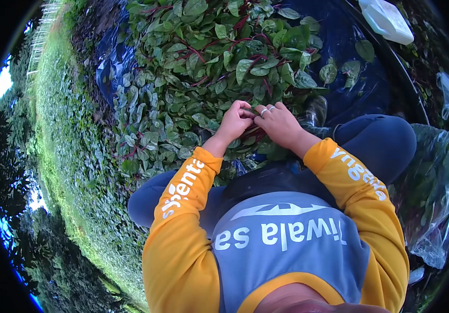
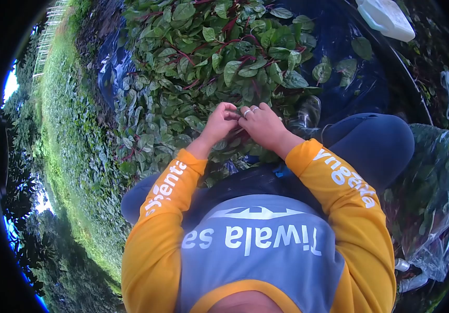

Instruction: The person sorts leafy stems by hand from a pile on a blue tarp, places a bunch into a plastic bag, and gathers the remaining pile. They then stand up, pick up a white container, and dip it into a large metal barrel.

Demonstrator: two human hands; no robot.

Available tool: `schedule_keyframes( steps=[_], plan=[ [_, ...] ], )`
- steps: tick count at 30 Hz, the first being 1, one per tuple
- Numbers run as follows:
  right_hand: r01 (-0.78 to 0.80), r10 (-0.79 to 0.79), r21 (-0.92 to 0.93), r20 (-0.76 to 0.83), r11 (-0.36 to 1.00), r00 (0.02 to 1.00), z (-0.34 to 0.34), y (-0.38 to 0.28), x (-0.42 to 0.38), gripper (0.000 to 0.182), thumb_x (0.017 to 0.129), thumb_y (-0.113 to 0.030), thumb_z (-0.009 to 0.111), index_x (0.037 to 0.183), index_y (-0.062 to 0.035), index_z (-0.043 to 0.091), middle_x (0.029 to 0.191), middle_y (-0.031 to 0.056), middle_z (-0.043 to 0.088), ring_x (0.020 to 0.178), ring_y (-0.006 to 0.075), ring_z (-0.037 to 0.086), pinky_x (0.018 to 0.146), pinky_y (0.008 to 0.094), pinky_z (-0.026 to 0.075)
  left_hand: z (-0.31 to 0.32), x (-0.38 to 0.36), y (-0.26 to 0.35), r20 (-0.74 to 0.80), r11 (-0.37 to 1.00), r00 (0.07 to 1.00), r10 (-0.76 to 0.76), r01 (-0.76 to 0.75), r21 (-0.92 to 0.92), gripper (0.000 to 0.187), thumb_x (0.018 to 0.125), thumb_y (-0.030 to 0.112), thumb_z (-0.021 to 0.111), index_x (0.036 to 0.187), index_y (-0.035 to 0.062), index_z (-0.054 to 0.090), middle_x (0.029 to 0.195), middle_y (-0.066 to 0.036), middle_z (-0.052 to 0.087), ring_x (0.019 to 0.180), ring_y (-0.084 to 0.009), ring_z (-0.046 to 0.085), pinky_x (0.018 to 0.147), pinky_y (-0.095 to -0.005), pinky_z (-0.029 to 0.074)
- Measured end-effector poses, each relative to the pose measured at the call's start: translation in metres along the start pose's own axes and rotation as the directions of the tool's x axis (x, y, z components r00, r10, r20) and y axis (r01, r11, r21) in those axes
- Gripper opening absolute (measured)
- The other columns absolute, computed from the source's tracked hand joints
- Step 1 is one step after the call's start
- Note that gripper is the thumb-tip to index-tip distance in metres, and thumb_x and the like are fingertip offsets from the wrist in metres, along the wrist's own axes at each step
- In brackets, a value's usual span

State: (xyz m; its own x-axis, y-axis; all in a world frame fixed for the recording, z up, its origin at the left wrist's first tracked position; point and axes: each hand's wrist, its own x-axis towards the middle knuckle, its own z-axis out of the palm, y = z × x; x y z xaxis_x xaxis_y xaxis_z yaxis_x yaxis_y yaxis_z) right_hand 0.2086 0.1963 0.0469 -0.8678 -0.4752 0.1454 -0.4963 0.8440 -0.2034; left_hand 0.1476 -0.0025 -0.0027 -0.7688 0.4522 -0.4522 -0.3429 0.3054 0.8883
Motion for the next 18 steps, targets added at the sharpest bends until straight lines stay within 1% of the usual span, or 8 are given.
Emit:
schedule_keyframes(
  steps=[1, 2, 4, 7, 8, 12, 15, 18],
  plan=[
    [-0.002, 0.002, -0.002, -0.002, 1.0, 1.0, 0.003, 0.001, -0.002, 0.008, 0.084, -0.018, 0.06, 0.089, -0.0161, 0.066, 0.098, 0.0021, 0.063, 0.094, 0.0166, 0.063, 0.081, 0.0342, 0.044, 0.0, -0.003, 0.0, 0.048, 0.976, 0.994, -0.097, 0.104, -0.193, 0.04, 0.084, 0.015, 0.07, 0.121, 0.0126, 0.057, 0.097, -0.005, 0.067, 0.094, -0.0125, 0.062, 0.084, -0.0377, 0.049],
    [0.043, -0.043, 0.002, 0.028, 0.999, 0.999, 0.005, 0.002, -0.003, 0.008, 0.084, -0.019, 0.059, 0.089, -0.017, 0.066, 0.098, 0.0005, 0.063, 0.096, 0.0158, 0.062, 0.082, 0.0336, 0.043, -0.001, -0.002, 0.0, 0.048, 0.977, 0.994, -0.094, 0.101, -0.19, 0.04, 0.084, 0.015, 0.07, 0.121, 0.0126, 0.057, 0.097, -0.005, 0.067, 0.094, -0.0125, 0.062, 0.084, -0.0377, 0.049],
    [0.092, -0.093, 0.006, 0.055, 0.996, 0.994, 0.006, 0.002, -0.005, 0.008, 0.084, -0.019, 0.059, 0.089, -0.0179, 0.066, 0.098, -0.001, 0.064, 0.097, 0.015, 0.062, 0.083, 0.0331, 0.043, -0.002, -0.005, 0.012, 0.145, 0.808, 0.893, -0.427, 0.448, -0.383, 0.046, 0.092, 0.032, 0.064, 0.134, 0.0135, 0.056, 0.102, -0.002, 0.067, 0.097, -0.013, 0.06, 0.091, -0.0341, 0.045],
    [0.208, -0.208, -0.001, 0.049, 0.978, 0.977, 0.01, -0.003, -0.007, 0.008, 0.084, -0.02, 0.059, 0.089, -0.0193, 0.066, 0.096, -0.0035, 0.064, 0.099, 0.014, 0.061, 0.084, 0.0324, 0.043, 0.005, -0.002, 0.013, 0.304, 0.772, 0.837, -0.456, 0.542, -0.332, 0.052, 0.098, 0.045, 0.054, 0.138, 0.0115, 0.056, 0.104, -0.001, 0.068, 0.096, -0.0128, 0.059, 0.095, -0.0325, 0.042],
    [0.239, -0.239, -0.006, 0.02, 0.971, 0.971, 0.012, -0.003, -0.008, 0.009, 0.084, -0.02, 0.058, 0.089, -0.0186, 0.065, 0.098, -0.003, 0.063, 0.1, 0.015, 0.06, 0.085, 0.0327, 0.042, 0.009, 0.006, 0.001, 0.294, 0.745, 0.833, -0.468, 0.551, -0.376, 0.042, 0.1, 0.041, 0.057, 0.128, 0.0117, 0.064, 0.105, -0.001, 0.069, 0.092, -0.0128, 0.06, 0.088, -0.0303, 0.045],
    [0.267, -0.267, 0.011, 0.066, 0.964, 0.961, 0.01, -0.004, -0.007, 0.008, 0.083, -0.022, 0.059, 0.088, -0.0191, 0.065, 0.096, -0.0027, 0.062, 0.1, 0.0158, 0.059, 0.085, 0.0325, 0.042, 0.018, 0.005, 0.011, 0.144, 0.788, 0.872, -0.467, 0.485, -0.379, 0.03, 0.1, 0.017, 0.059, 0.127, 0.0055, 0.062, 0.109, -0.004, 0.07, 0.096, -0.0156, 0.066, 0.085, -0.0315, 0.054],
    [0.323, -0.324, -0.091, 0.001, 0.942, 0.946, 0.01, -0.012, -0.006, 0.008, 0.083, -0.02, 0.058, 0.084, -0.0201, 0.067, 0.092, -0.0039, 0.063, 0.099, 0.0148, 0.061, 0.085, 0.0327, 0.043, 0.024, 0.011, 0.011, 0.005, 0.843, 0.928, -0.372, 0.34, -0.417, 0.026, 0.093, 0.003, 0.065, 0.119, 0.0026, 0.067, 0.099, -0.004, 0.072, 0.081, -0.0126, 0.067, 0.073, -0.026, 0.055],
    [0.319, -0.319, -0.007, 0.006, 0.948, 0.948, 0.01, -0.014, -0.005, 0.009, 0.082, -0.021, 0.059, 0.085, -0.019, 0.067, 0.092, -0.0038, 0.063, 0.098, 0.0147, 0.061, 0.084, 0.0325, 0.043, 0.017, 0.016, 0.008, -0.298, 0.999, 0.955, -0.009, 0.018, 0.028, 0.018, 0.09, 0.001, 0.068, 0.108, -0.0013, 0.072, 0.091, -0.004, 0.072, 0.073, -0.0083, 0.065, 0.065, -0.0212, 0.05]
  ],
)
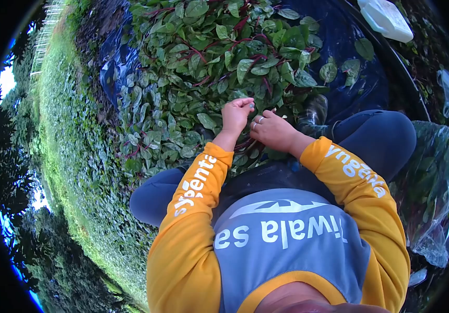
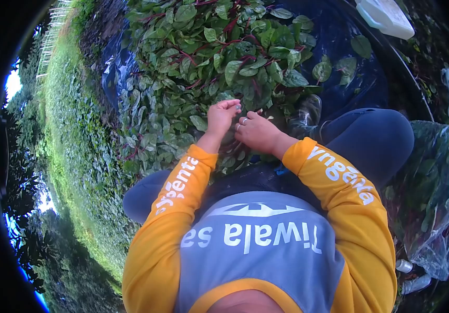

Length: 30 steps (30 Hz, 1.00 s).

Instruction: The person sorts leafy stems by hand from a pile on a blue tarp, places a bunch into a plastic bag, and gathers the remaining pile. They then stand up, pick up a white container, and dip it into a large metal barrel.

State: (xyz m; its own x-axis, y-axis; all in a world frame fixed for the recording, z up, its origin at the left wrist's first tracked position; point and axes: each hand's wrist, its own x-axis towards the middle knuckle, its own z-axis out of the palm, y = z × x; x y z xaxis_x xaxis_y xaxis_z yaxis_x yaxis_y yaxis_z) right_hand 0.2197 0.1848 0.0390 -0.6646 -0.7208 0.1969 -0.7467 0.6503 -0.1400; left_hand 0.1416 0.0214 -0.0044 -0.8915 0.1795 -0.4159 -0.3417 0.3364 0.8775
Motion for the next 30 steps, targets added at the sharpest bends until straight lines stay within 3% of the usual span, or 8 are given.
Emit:
schedule_keyframes(
  steps=[5, 7, 9, 13, 17, 19, 20, 30],
  plan=[
    [0.021, -0.022, 0.01, 0.018, 1.0, 1.0, -0.002, -0.004, 0.0, 0.009, 0.081, -0.02, 0.06, 0.086, -0.0178, 0.067, 0.094, -0.0038, 0.063, 0.097, 0.0149, 0.06, 0.084, 0.0322, 0.043, -0.11, 0.036, -0.023, -0.827, 0.991, 0.556, 0.087, -0.131, 0.017, 0.061, 0.095, 0.007, 0.063, 0.149, -0.0037, 0.038, 0.145, -0.021, 0.048, 0.132, -0.0245, 0.049, 0.107, -0.0346, 0.04],
    [0.024, -0.025, 0.031, 0.014, 0.999, 1.0, -0.003, -0.004, 0.002, 0.009, 0.08, -0.021, 0.061, 0.086, -0.0178, 0.067, 0.096, -0.0038, 0.063, 0.098, 0.0147, 0.06, 0.084, 0.0324, 0.043, -0.106, 0.013, 0.012, -0.654, 0.937, 0.685, -0.322, 0.134, -0.322, 0.066, 0.093, 0.009, 0.063, 0.152, 0.0003, 0.035, 0.151, -0.018, 0.044, 0.133, -0.0244, 0.046, 0.111, -0.0352, 0.037],
    [0.038, -0.036, 0.052, -0.036, 0.998, 0.999, -0.001, -0.002, 0.003, 0.008, 0.08, -0.021, 0.061, 0.085, -0.0174, 0.065, 0.095, -0.0034, 0.062, 0.098, 0.0152, 0.059, 0.084, 0.0326, 0.044, -0.09, -0.002, 0.017, -0.092, 0.999, 0.995, -0.037, 0.034, -0.028, 0.066, 0.091, 0.003, 0.062, 0.152, 0.0022, 0.036, 0.151, -0.016, 0.045, 0.133, -0.0229, 0.048, 0.113, -0.034, 0.035],
    [0.029, -0.026, 0.025, -0.129, 0.999, 0.991, 0.0, -0.004, 0.009, 0.006, 0.078, -0.02, 0.061, 0.083, -0.0173, 0.063, 0.093, -0.003, 0.06, 0.097, 0.0163, 0.058, 0.085, 0.0336, 0.045, -0.028, -0.002, 0.021, 0.684, 0.978, 0.724, -0.088, 0.194, -0.08, 0.05, 0.092, 0.003, 0.059, 0.141, 0.002, 0.053, 0.139, -0.009, 0.059, 0.128, -0.0162, 0.052, 0.111, -0.0325, 0.037],
    [0.02, -0.009, 0.085, -0.123, 0.996, 0.992, 0.001, -0.002, 0.008, 0.006, 0.077, -0.021, 0.061, 0.082, -0.0175, 0.063, 0.09, -0.0019, 0.061, 0.097, 0.0174, 0.058, 0.087, 0.0345, 0.046, -0.01, 0.013, 0.021, 0.66, 0.946, 0.714, -0.233, 0.324, -0.016, 0.027, 0.091, 0.005, 0.057, 0.115, 0.0041, 0.069, 0.111, -0.006, 0.071, 0.109, -0.0199, 0.062, 0.1, -0.0341, 0.044],
    [0.021, -0.013, 0.085, -0.104, 0.996, 0.994, -0.003, -0.004, 0.007, 0.005, 0.078, -0.021, 0.061, 0.082, -0.0174, 0.063, 0.09, -0.0015, 0.062, 0.097, 0.0176, 0.059, 0.088, 0.0343, 0.046, -0.013, 0.023, 0.013, 0.634, 0.501, 0.693, 0.343, -0.706, 0.501, 0.012, 0.087, 0.01, 0.058, 0.089, 0.0073, 0.069, 0.085, -0.008, 0.067, 0.093, -0.0274, 0.061, 0.087, -0.0392, 0.048],
    [0.039, -0.031, 0.094, -0.087, 0.995, 0.996, -0.002, -0.005, 0.006, 0.005, 0.079, -0.021, 0.061, 0.081, -0.0177, 0.064, 0.089, -0.0018, 0.062, 0.097, 0.0173, 0.059, 0.088, 0.0344, 0.045, -0.011, 0.023, 0.008, 0.6, 0.476, 0.674, 0.432, -0.735, 0.483, 0.007, 0.083, 0.013, 0.059, 0.082, 0.0096, 0.066, 0.081, -0.012, 0.06, 0.086, -0.0324, 0.056, 0.084, -0.0427, 0.046],
    [-0.056, 0.052, 0.127, 0.039, 0.99, 0.998, -0.015, 0.01, 0.012, 0.006, 0.081, -0.02, 0.06, 0.083, -0.0179, 0.065, 0.093, -0.0019, 0.065, 0.098, 0.0173, 0.059, 0.085, 0.033, 0.043, -0.102, 0.049, -0.004, 0.141, 0.014, 0.834, 0.534, -0.176, 0.984, 0.011, 0.08, 0.01, 0.059, 0.09, 0.0087, 0.065, 0.101, -0.01, 0.06, 0.106, -0.0294, 0.055, 0.102, -0.0438, 0.039]
  ],
)
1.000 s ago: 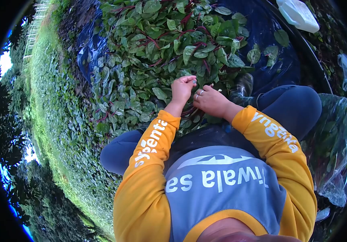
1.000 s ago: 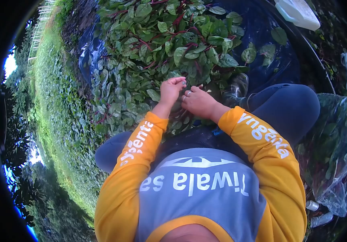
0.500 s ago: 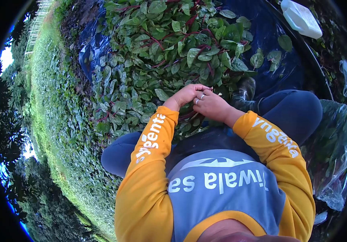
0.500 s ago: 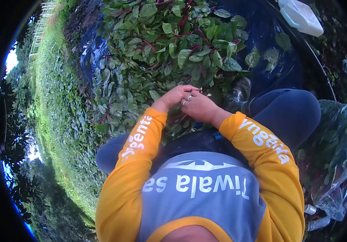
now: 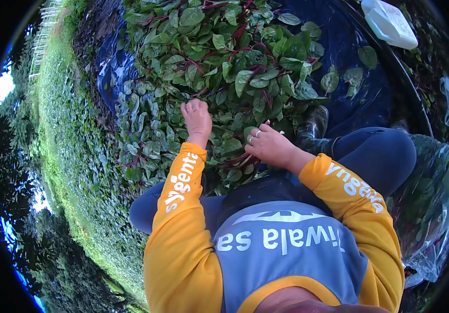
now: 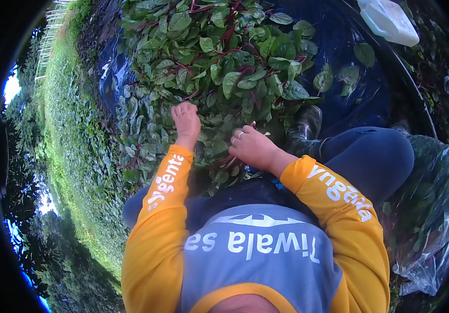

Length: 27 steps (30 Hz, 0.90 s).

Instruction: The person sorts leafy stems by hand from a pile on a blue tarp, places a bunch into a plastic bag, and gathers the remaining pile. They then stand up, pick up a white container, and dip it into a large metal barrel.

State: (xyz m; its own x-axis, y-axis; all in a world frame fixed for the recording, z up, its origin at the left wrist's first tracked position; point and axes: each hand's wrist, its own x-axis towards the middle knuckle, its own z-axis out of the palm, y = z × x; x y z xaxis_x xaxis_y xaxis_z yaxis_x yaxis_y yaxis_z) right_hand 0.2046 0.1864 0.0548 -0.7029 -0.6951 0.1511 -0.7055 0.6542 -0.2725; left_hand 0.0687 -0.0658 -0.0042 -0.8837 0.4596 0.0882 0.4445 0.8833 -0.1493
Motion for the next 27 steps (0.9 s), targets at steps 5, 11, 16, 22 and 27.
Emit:
schedule_keyframes(
  steps=[5, 11, 16, 22, 27],
  plan=[
    [-0.044, 0.047, 0.091, -0.026, 0.995, 0.999, 0.005, 0.012, -0.001, 0.005, 0.08, -0.02, 0.061, 0.083, -0.0184, 0.065, 0.093, -0.0026, 0.064, 0.102, 0.0165, 0.057, 0.086, 0.0323, 0.042, -0.002, 0.056, 0.032, -0.123, 0.917, 0.992, 0.043, -0.088, -0.388, 0.024, 0.087, 0.011, 0.061, 0.111, 0.0091, 0.064, 0.108, -0.008, 0.062, 0.106, -0.0283, 0.058, 0.092, -0.0422, 0.046],
    [-0.074, 0.078, 0.107, -0.039, 0.992, 0.996, 0.004, 0.016, 0.002, 0.004, 0.08, -0.019, 0.061, 0.082, -0.0183, 0.064, 0.09, -0.0031, 0.064, 0.104, 0.017, 0.055, 0.086, 0.032, 0.041, 0.009, 0.136, 0.116, -0.048, 0.942, 0.976, 0.214, -0.219, -0.255, 0.02, 0.089, 0.019, 0.064, 0.104, 0.0068, 0.063, 0.102, -0.013, 0.067, 0.098, -0.0339, 0.063, 0.087, -0.0438, 0.051],
    [-0.121, 0.119, 0.14, 0.019, 0.983, 0.993, -0.002, 0.017, 0.0, 0.007, 0.081, -0.018, 0.06, 0.086, -0.0168, 0.064, 0.087, -0.0016, 0.065, 0.101, 0.0185, 0.058, 0.085, 0.0331, 0.041, -0.003, 0.135, 0.108, 0.021, 0.954, 0.99, 0.142, -0.132, -0.271, 0.012, 0.092, 0.011, 0.053, 0.101, 0.0052, 0.058, 0.097, -0.015, 0.067, 0.095, -0.0337, 0.066, 0.079, -0.0427, 0.055],
    [-0.231, 0.23, 0.029, 0.03, 0.973, 0.973, 0.018, 0.01, -0.006, 0.016, 0.085, -0.017, 0.059, 0.098, -0.0109, 0.066, 0.091, 0.0043, 0.067, 0.094, 0.0216, 0.063, 0.084, 0.0354, 0.044, -0.04, 0.059, 0.11, 0.13, 0.936, 0.986, 0.1, -0.049, -0.347, 0.023, 0.099, 0.029, 0.053, 0.097, 0.0066, 0.057, 0.087, -0.017, 0.069, 0.082, -0.0375, 0.068, 0.068, -0.0489, 0.054],
    [-0.264, 0.272, -0.063, 0.221, 0.962, 0.937, 0.017, 0.013, -0.014, 0.017, 0.085, -0.019, 0.06, 0.099, -0.0122, 0.067, 0.096, 0.0049, 0.066, 0.096, 0.0217, 0.063, 0.082, 0.0357, 0.046, -0.028, 0.015, 0.123, 0.268, 0.912, 0.963, 0.04, 0.074, -0.403, 0.03, 0.098, 0.034, 0.054, 0.091, 0.0068, 0.064, 0.085, -0.017, 0.069, 0.08, -0.0374, 0.068, 0.069, -0.0496, 0.053]
  ],
)
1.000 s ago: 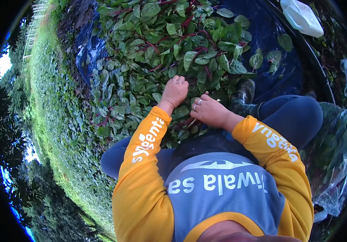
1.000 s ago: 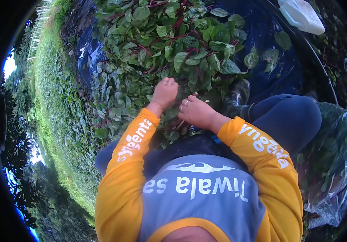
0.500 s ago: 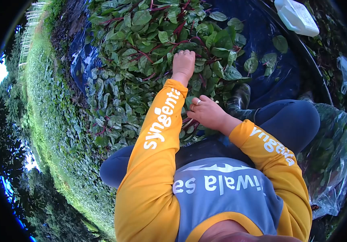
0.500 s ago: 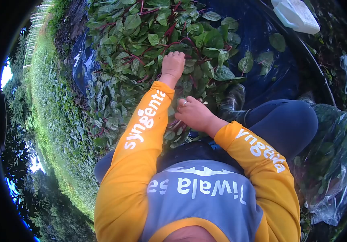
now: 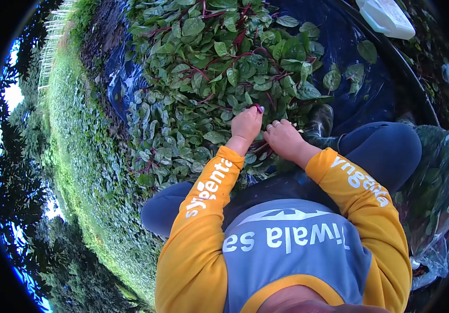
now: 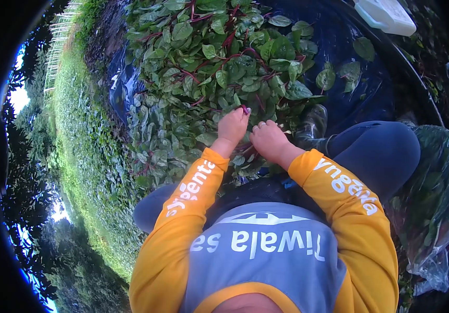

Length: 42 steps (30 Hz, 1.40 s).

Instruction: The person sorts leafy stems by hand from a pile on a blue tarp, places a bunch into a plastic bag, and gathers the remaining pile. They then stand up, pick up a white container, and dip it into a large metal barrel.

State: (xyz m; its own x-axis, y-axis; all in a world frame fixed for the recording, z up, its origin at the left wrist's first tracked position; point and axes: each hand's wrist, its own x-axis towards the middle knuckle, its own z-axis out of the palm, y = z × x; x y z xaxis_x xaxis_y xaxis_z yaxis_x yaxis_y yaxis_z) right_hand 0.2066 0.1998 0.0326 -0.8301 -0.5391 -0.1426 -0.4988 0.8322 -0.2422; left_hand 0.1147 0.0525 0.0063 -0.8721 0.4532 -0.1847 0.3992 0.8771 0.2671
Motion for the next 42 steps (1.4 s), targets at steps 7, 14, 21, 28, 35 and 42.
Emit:
schedule_keyframes(
  steps=[7, 14, 21, 28, 35, 42],
  plan=[
    [0.009, -0.01, -0.043, -0.02, 0.999, 1.0, 0.012, -0.008, -0.003, 0.015, 0.086, -0.02, 0.059, 0.096, -0.0136, 0.067, 0.097, 0.0027, 0.066, 0.098, 0.0199, 0.062, 0.081, 0.0356, 0.046, 0.046, -0.002, -0.028, 0.646, 0.213, 0.741, -0.182, 0.672, -0.71, 0.036, 0.095, 0.024, 0.052, 0.073, 0.0028, 0.072, 0.072, -0.006, 0.067, 0.063, -0.0153, 0.047, 0.065, -0.0323, 0.038],
    [0.044, -0.047, -0.044, -0.076, 0.998, 0.996, 0.013, -0.007, -0.001, 0.012, 0.085, -0.019, 0.058, 0.092, -0.0138, 0.066, 0.094, 0.0034, 0.065, 0.096, 0.0213, 0.062, 0.081, 0.0355, 0.046, -0.055, -0.056, -0.12, -0.381, 0.451, 0.333, -0.863, 0.847, -0.281, 0.053, 0.091, 0.036, 0.067, 0.133, 0.0046, 0.056, 0.123, -0.019, 0.061, 0.112, -0.0332, 0.059, 0.097, -0.0454, 0.044],
    [0.071, -0.073, -0.024, -0.1, 0.997, 0.992, 0.011, -0.013, 0.006, 0.01, 0.084, -0.018, 0.059, 0.09, -0.0126, 0.066, 0.094, 0.0042, 0.064, 0.095, 0.0212, 0.062, 0.079, 0.0343, 0.046, -0.023, -0.028, -0.103, -0.374, 0.98, 0.923, 0.094, -0.151, -0.127, 0.028, 0.081, 0.015, 0.073, 0.108, 0.0087, 0.07, 0.106, -0.009, 0.067, 0.106, -0.0313, 0.06, 0.094, -0.043, 0.047],
    [-0.042, 0.024, -0.072, -0.233, 0.996, 0.972, 0.007, -0.009, 0.009, 0.015, 0.086, -0.017, 0.057, 0.093, -0.0068, 0.065, 0.133, 0.0176, 0.057, 0.12, 0.0295, 0.058, 0.092, 0.0363, 0.048, 0.026, 0.016, -0.063, -0.075, 0.957, 0.955, 0.286, -0.28, 0.08, 0.022, 0.08, 0.018, 0.073, 0.101, 0.0129, 0.07, 0.108, -0.005, 0.066, 0.111, -0.0289, 0.059, 0.102, -0.0441, 0.042],
    [-0.095, 0.085, -0.046, -0.198, 0.994, 0.976, 0.01, 0.001, 0.014, 0.02, 0.086, -0.016, 0.059, 0.101, -0.0054, 0.066, 0.128, 0.0176, 0.058, 0.11, 0.0282, 0.062, 0.093, 0.0393, 0.046, -0.008, -0.041, -0.036, -0.18, 0.934, 0.917, 0.356, -0.355, 0.038, 0.011, 0.082, 0.014, 0.068, 0.094, 0.0122, 0.069, 0.089, -0.005, 0.061, 0.089, -0.0264, 0.062, 0.075, -0.0377, 0.054],
    [-0.096, 0.091, -0.039, -0.119, 0.995, 0.989, 0.003, -0.015, 0.014, 0.014, 0.086, -0.017, 0.059, 0.096, -0.0099, 0.064, 0.1, 0.0065, 0.063, 0.09, 0.0208, 0.064, 0.079, 0.0365, 0.043, -0.008, -0.074, -0.019, -0.142, 0.963, 0.961, 0.236, -0.251, -0.096, 0.025, 0.088, 0.011, 0.057, 0.112, 0.0088, 0.066, 0.091, -0.011, 0.062, 0.085, -0.0314, 0.066, 0.072, -0.0413, 0.055]
  ],
)
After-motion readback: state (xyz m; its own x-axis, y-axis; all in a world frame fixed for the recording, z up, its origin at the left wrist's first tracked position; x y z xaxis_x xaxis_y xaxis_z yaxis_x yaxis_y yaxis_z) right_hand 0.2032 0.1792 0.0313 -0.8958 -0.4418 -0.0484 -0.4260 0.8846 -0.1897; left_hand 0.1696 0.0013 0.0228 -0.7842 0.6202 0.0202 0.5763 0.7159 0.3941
